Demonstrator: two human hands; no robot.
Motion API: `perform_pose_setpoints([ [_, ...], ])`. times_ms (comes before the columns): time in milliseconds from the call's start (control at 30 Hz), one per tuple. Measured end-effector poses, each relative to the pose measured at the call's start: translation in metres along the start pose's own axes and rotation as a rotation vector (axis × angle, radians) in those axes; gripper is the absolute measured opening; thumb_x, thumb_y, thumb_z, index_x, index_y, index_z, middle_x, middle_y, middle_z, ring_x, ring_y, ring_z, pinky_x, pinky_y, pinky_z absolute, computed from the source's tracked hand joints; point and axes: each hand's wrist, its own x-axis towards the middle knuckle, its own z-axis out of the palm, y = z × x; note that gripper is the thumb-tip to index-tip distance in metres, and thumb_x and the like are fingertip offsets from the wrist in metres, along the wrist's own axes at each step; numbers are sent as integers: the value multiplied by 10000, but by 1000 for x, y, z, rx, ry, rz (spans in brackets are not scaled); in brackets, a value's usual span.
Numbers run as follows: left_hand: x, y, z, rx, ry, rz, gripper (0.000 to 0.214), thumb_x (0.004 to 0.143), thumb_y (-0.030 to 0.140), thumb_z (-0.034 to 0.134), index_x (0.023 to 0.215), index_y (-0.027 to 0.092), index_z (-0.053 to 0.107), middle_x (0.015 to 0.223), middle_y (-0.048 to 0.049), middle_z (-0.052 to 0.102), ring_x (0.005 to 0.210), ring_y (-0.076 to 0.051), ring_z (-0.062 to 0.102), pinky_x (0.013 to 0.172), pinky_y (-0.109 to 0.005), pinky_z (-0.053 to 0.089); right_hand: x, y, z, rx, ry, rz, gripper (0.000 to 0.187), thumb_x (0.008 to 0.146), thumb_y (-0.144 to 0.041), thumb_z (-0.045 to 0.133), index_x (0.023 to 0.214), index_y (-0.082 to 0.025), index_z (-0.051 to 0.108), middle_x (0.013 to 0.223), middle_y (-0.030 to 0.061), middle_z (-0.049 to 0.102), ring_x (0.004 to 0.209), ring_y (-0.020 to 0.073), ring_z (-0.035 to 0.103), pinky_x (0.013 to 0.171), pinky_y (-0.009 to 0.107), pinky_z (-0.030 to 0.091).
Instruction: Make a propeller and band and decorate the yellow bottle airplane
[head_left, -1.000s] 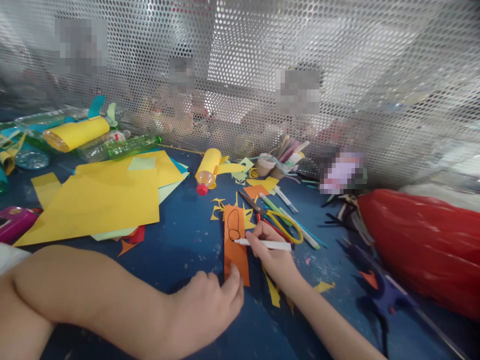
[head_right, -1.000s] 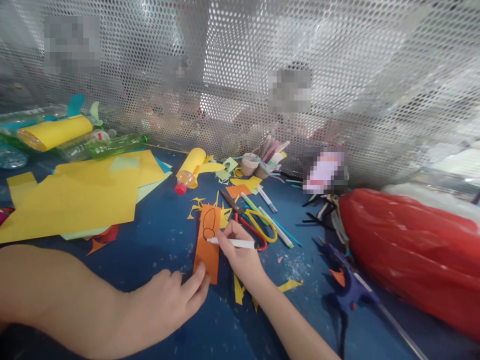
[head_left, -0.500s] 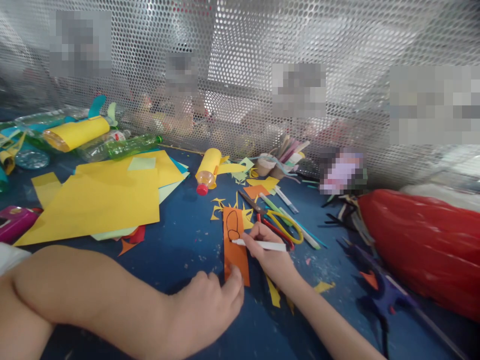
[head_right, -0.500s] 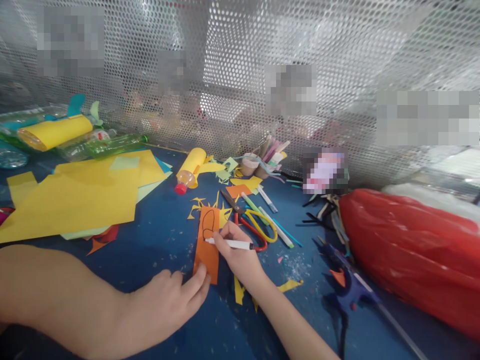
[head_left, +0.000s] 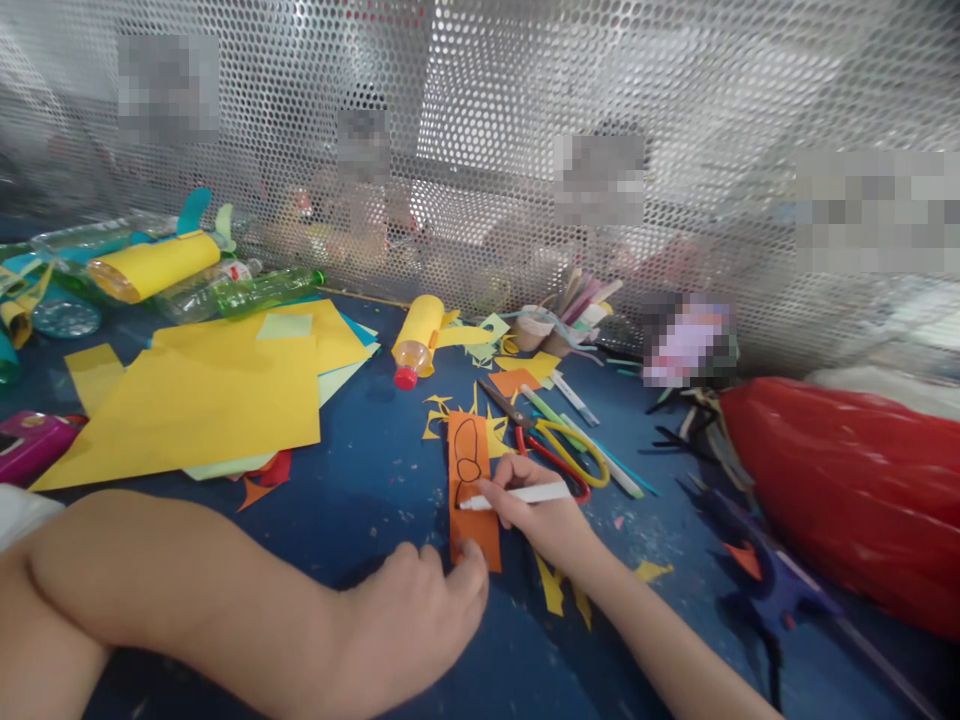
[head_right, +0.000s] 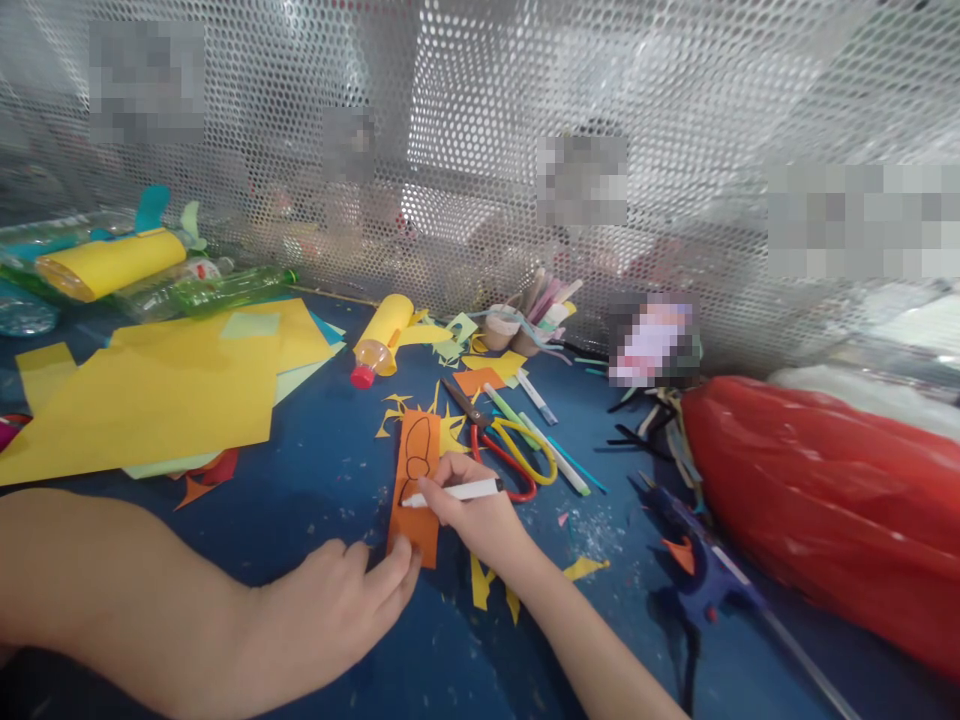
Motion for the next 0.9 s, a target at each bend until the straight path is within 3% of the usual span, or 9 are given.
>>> perform_pose_setpoints([
  [467,0,0,0,17,24,28,368,853,114,371,1112,137,631,1056,-99,586,529,-131,574,402,-279,394,0,5,-4,15,-169,51,286,746,-347,633,601,-206,431,401,-76,473,356,57,388,373,173,245],
  [833,0,0,-1,-8,32,42,344,880,139,360,1145,142,580,1027,-111,611,526,-146,592,395,-278,389,-1,2,-9,-35,-191,83,281,718,-304,631,581,-214,403,377,-86,436,329,55,349,359,178,212],
  [900,0,0,-1,-8,46,49,342,880,137,361,1127,134,597,992,-108,613,524,-142,588,393,-270,386,-2,2,-12,-15,-134,48,281,728,-298,611,565,-217,397,380,-86,410,334,58,330,365,193,212],
])
